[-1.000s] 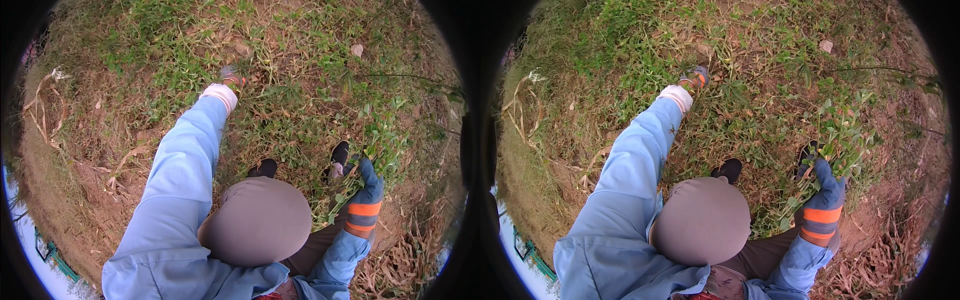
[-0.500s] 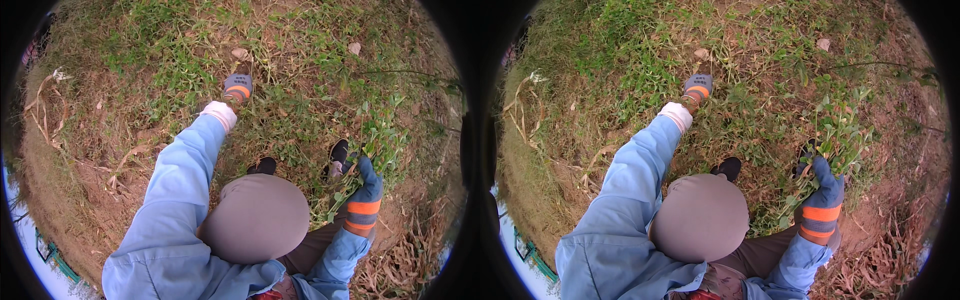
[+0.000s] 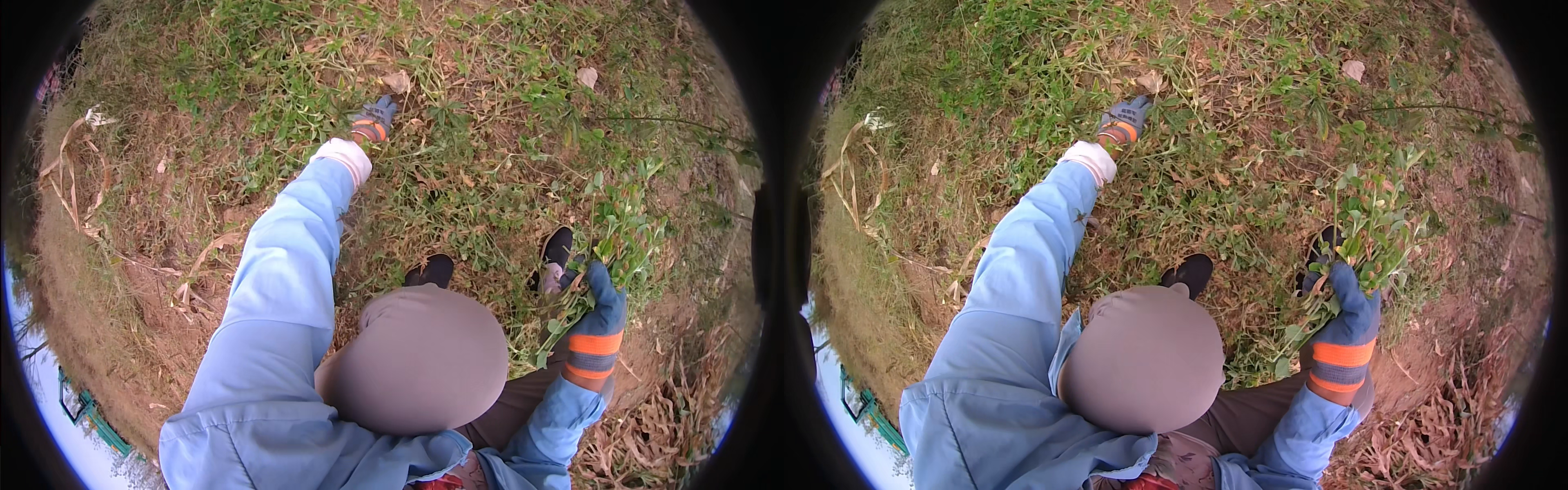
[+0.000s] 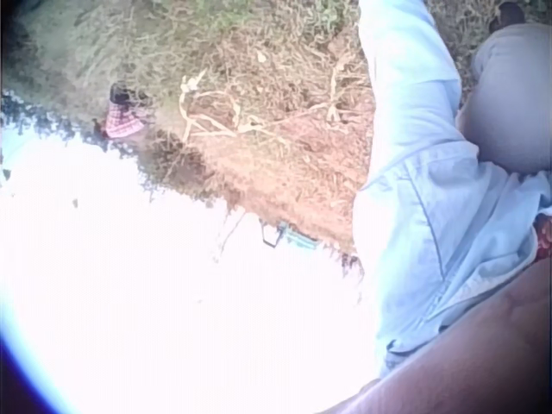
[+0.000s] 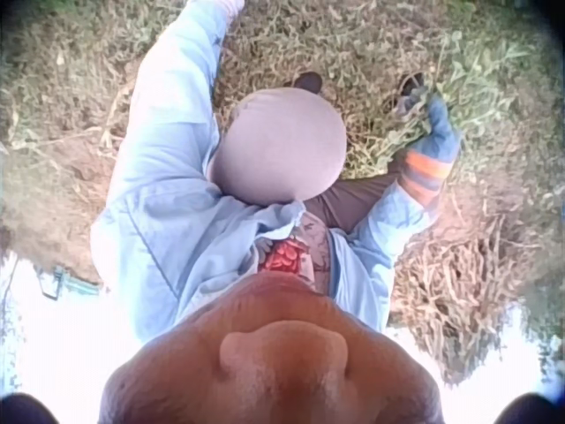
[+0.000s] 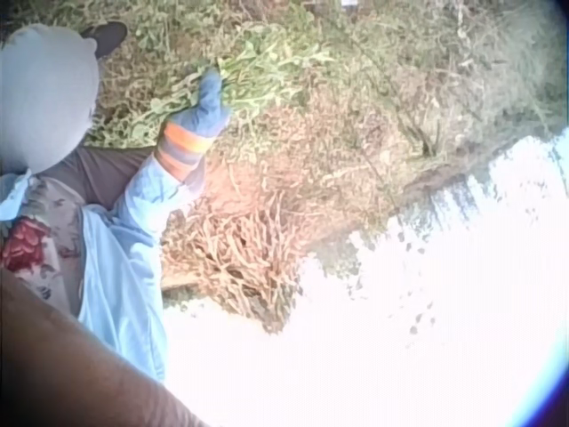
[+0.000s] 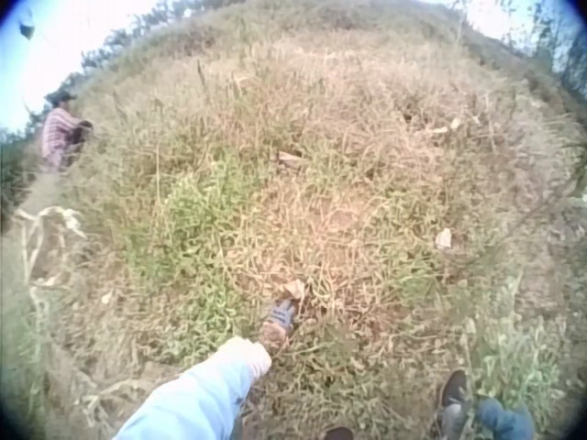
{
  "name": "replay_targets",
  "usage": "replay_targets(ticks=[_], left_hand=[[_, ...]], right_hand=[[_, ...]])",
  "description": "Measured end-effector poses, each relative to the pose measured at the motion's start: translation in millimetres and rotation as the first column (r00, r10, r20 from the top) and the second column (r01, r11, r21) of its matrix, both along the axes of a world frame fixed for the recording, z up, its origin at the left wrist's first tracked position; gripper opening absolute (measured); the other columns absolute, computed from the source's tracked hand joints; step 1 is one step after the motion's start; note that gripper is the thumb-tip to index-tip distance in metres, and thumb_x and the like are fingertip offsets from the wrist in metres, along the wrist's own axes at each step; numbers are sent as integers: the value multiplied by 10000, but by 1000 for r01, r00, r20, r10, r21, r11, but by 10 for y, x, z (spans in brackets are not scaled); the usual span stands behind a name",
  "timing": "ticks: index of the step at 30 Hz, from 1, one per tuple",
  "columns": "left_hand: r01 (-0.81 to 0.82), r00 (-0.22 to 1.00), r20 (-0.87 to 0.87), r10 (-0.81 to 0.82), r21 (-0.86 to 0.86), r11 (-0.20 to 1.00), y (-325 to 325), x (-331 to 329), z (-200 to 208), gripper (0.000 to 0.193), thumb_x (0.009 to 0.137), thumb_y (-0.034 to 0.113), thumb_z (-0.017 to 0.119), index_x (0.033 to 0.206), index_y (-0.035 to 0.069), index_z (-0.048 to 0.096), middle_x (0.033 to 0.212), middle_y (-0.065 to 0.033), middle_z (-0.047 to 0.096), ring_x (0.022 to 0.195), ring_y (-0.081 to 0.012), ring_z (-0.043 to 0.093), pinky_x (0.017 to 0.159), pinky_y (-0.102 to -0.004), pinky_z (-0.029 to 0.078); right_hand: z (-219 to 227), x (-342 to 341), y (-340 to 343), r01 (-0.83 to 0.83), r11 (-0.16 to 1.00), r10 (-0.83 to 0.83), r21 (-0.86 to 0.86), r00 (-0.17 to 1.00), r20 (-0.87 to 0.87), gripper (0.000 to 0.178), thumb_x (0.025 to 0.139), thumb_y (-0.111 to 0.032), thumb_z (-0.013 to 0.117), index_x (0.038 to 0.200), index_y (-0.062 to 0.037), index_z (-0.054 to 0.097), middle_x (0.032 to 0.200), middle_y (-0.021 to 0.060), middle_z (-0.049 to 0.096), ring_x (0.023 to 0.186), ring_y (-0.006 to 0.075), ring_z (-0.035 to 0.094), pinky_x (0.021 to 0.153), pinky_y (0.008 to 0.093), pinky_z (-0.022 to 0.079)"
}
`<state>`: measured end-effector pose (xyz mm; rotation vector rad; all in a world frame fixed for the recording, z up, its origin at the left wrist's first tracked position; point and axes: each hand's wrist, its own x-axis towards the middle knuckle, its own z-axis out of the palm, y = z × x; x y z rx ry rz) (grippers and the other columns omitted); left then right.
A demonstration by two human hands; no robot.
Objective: The person sits on the ground and pulls weeds from the soil by hand. They gather the uprooted plants into a bundle held in their left hand while continuing to pull more weeds with their right hand.
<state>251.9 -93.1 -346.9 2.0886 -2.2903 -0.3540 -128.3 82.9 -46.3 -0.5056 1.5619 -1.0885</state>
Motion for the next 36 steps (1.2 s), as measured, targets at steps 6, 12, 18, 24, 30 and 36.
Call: replay_targets(ticks=[6,12,18,24,30,36], left_hand=[[44,949,288,-125,274,961,-70,-165,207,282,810,187,446,1085,161,502,1128,-108,486,877,-265,569,709,-398,472],[51,960,247,-131,305,951,-21,-128,267,241,797,185,461,1019,138,540,1047,-110,521,833,-260,577,679,-393,469],[76,964,221,-149,309,948,-38,-67,349,209,784,184,477,954,115,577,966,-111,555,789,-256,585,650,-388,466],[141,951,224,-215,302,943,-187,-72,509,193,771,182,492,888,91,615,885,-113,590,745,-251,594,620,-383,463],[218,906,266,-328,371,903,5,-494,858,195,757,181,508,823,68,653,805,-114,625,701,-247,602,591,-378,459],[83,953,242,-183,374,924,82,-575,1422,200,754,163,503,875,71,632,896,-140,618,812,-287,598,650,-394,472]], right_hand=[[18,19,-46,58,996,-59,72,998,9,322,754,-166,569,1027,-4,515,811,120,606,642,224,593,557,332,499],[85,69,-75,103,991,-110,83,991,81,312,751,-137,576,1027,-5,517,811,116,605,633,212,588,553,324,496],[78,103,-56,98,994,-102,38,988,120,262,821,-177,509,928,57,556,770,131,599,672,222,599,597,319,510],[201,154,-54,59,996,-62,65,997,38,275,807,-190,525,924,57,555,760,146,594,639,243,590,577,330,508],[266,173,-32,71,997,-75,31,990,119,264,775,-132,549,1002,0,517,822,99,595,677,186,575,585,291,474],[332,188,-21,50,998,-45,-44,991,126,277,749,-105,572,986,27,517,806,118,591,679,199,576,591,303,481]])
